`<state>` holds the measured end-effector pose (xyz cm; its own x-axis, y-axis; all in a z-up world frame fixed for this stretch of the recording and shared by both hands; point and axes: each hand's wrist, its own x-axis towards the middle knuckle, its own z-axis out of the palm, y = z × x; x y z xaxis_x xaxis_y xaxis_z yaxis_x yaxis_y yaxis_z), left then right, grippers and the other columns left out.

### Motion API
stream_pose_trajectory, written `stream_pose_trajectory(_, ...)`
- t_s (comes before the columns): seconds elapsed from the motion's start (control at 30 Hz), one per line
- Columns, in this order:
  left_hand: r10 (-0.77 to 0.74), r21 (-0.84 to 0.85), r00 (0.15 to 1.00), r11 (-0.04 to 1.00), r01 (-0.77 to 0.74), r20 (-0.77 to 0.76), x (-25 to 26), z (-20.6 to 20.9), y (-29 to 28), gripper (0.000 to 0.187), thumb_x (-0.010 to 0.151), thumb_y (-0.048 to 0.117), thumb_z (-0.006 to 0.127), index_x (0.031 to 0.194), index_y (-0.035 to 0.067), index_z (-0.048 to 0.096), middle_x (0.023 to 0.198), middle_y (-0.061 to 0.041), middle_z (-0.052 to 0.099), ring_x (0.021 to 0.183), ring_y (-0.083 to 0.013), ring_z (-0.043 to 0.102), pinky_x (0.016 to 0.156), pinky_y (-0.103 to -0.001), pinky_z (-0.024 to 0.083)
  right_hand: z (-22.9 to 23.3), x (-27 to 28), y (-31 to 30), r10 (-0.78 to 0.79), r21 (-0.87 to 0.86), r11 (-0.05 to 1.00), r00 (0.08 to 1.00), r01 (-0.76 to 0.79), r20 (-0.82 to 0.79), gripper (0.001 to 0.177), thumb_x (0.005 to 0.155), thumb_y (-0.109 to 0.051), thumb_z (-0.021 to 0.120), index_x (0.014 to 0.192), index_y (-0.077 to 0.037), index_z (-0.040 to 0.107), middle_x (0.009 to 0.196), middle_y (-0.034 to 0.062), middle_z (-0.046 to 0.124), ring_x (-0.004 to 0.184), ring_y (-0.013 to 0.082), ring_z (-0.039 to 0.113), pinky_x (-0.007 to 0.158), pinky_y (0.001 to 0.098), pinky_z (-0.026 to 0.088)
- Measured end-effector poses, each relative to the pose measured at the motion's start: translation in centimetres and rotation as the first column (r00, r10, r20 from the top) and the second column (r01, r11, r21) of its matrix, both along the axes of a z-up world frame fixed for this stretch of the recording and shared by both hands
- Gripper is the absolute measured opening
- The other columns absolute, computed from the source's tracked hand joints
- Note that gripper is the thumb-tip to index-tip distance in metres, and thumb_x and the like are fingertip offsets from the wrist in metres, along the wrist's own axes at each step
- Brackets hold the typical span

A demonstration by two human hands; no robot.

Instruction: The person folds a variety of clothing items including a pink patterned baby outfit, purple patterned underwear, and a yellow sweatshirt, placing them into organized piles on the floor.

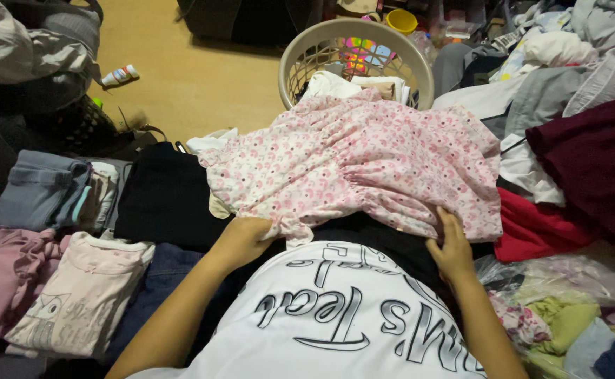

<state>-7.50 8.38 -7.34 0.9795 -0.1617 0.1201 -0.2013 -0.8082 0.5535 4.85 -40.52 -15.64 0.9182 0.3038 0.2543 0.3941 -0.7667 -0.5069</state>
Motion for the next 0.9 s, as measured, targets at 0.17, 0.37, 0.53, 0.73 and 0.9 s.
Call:
stream_pose_trajectory(0.17, 0.008, -0.19, 0.954, 0.979, -0.068, -0.301, 0.8, 2.5, 0.3, 0.014, 0.075, 0.005, 0.068, 0.089, 0.004, 0.069, 0.071, -0.017, 0.067, 0.064, -0.0301, 0.066, 0.062, -0.039, 0.052, -4.4, 3.7, -2.3, -0.015, -0.141, 0.99, 0.994, 0.03, 0.111, 0.09, 0.071, 0.002, 0.06, 0.157, -0.009, 0.034, 0.148, 0.0271, 0.05, 0.135, 0.0469, 0.048, 0.111, 0.0515, 0.042)
stream_pose_trajectory(0.37, 0.192, -0.602, 0.974, 0.767, -0.223, -0.116, 3.0, 2.1, 0.8, 0.018, 0.083, -0.004, 0.053, 0.091, 0.001, 0.069, 0.077, -0.007, 0.067, 0.073, -0.0169, 0.062, 0.066, -0.034, 0.05, -1.4, 10.2, 0.3, -0.246, -0.233, 0.937, 0.965, 0.261, 0.093, 0.069, 0.086, 0.004, 0.056, 0.151, -0.02, 0.054, 0.142, 0.0264, 0.054, 0.132, 0.0461, 0.052, 0.114, 0.0505, 0.042)
stream_pose_trajectory(0.53, 0.331, -0.668, 0.943, 0.693, -0.27, -0.038, 5.3, 0.8, 2.6, 0.02, 0.085, -0.002, 0.055, 0.097, 0.004, 0.07, 0.084, -0.007, 0.071, 0.081, -0.0113, 0.063, 0.072, -0.029, 0.053, 3.0, 13.2, 2.5, -0.265, -0.287, 0.912, 0.955, 0.294, 0.137, 0.053, 0.084, -0.005, 0.063, 0.133, -0.023, 0.072, 0.133, 0.0252, 0.058, 0.126, 0.0453, 0.055, 0.107, 0.0486, 0.045)
stream_pose_trajectory(0.73, -0.047, -0.464, 0.912, 0.871, -0.163, -0.408, 10.9, 3.5, 5.3, 0.041, 0.076, 0.007, 0.066, 0.118, 0.011, 0.066, 0.092, -0.007, 0.073, 0.083, -0.0134, 0.067, 0.073, -0.032, 0.056, 4.1, 18.3, 1.8, -0.258, -0.235, 0.933, 0.962, 0.272, 0.089, 0.055, 0.079, -0.008, 0.067, 0.132, -0.021, 0.07, 0.126, 0.0236, 0.061, 0.119, 0.0428, 0.058, 0.101, 0.0478, 0.047)
stream_pose_trajectory(0.9, -0.151, -0.166, 0.876, 0.983, 0.082, -0.457, 18.9, 8.3, 8.9, 0.048, 0.072, 0.006, 0.073, 0.119, 0.013, 0.066, 0.092, -0.009, 0.077, 0.086, -0.017, 0.071, 0.075, -0.033, 0.056, 8.0, 25.2, 0.8, -0.261, -0.071, 0.96, 0.959, 0.269, 0.115, 0.057, 0.075, -0.01, 0.07, 0.131, -0.019, 0.069, 0.121, 0.0223, 0.063, 0.113, 0.0407, 0.06, 0.097, 0.0471, 0.048)
